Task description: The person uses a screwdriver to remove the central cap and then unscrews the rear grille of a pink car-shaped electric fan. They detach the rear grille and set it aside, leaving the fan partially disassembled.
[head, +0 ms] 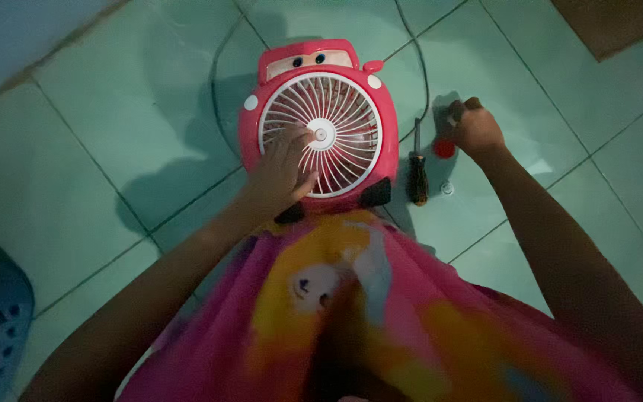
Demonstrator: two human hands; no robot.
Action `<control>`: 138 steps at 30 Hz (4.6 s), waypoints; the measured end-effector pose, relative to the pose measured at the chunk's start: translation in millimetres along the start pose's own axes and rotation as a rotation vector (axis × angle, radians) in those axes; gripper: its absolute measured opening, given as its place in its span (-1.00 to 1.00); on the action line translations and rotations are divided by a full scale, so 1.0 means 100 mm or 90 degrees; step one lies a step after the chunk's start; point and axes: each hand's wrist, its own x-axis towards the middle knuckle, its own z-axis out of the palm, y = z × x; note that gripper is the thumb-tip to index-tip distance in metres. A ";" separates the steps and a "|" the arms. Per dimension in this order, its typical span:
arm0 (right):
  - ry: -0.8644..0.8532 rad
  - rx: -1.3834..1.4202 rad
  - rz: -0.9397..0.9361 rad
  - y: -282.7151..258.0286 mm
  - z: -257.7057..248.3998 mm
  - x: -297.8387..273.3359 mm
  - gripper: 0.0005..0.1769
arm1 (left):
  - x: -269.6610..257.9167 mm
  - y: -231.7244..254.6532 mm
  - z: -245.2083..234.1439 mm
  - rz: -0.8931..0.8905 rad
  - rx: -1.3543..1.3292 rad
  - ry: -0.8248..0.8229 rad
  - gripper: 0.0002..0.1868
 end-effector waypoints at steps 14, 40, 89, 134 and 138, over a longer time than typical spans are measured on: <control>0.142 0.277 0.125 -0.16 -0.16 -0.02 -0.78 | -0.01 0.15 -0.05 -0.003 0.049 0.089 -0.31; 0.068 0.521 -0.385 -2.48 -1.40 -0.28 -0.76 | 0.14 -0.13 -0.12 -0.084 0.061 0.023 -0.11; 0.270 0.553 0.020 -0.65 -0.95 -0.72 -0.94 | -0.09 0.00 -0.02 -0.037 0.241 0.026 -0.31; 0.119 0.282 -0.486 -2.58 -1.78 -0.46 -0.70 | 0.03 -0.07 -0.04 -0.033 -0.010 -0.010 -0.41; 0.138 0.265 -0.532 -2.55 -1.74 -0.47 -0.76 | 0.00 -0.16 0.01 -0.085 -0.080 0.015 -0.34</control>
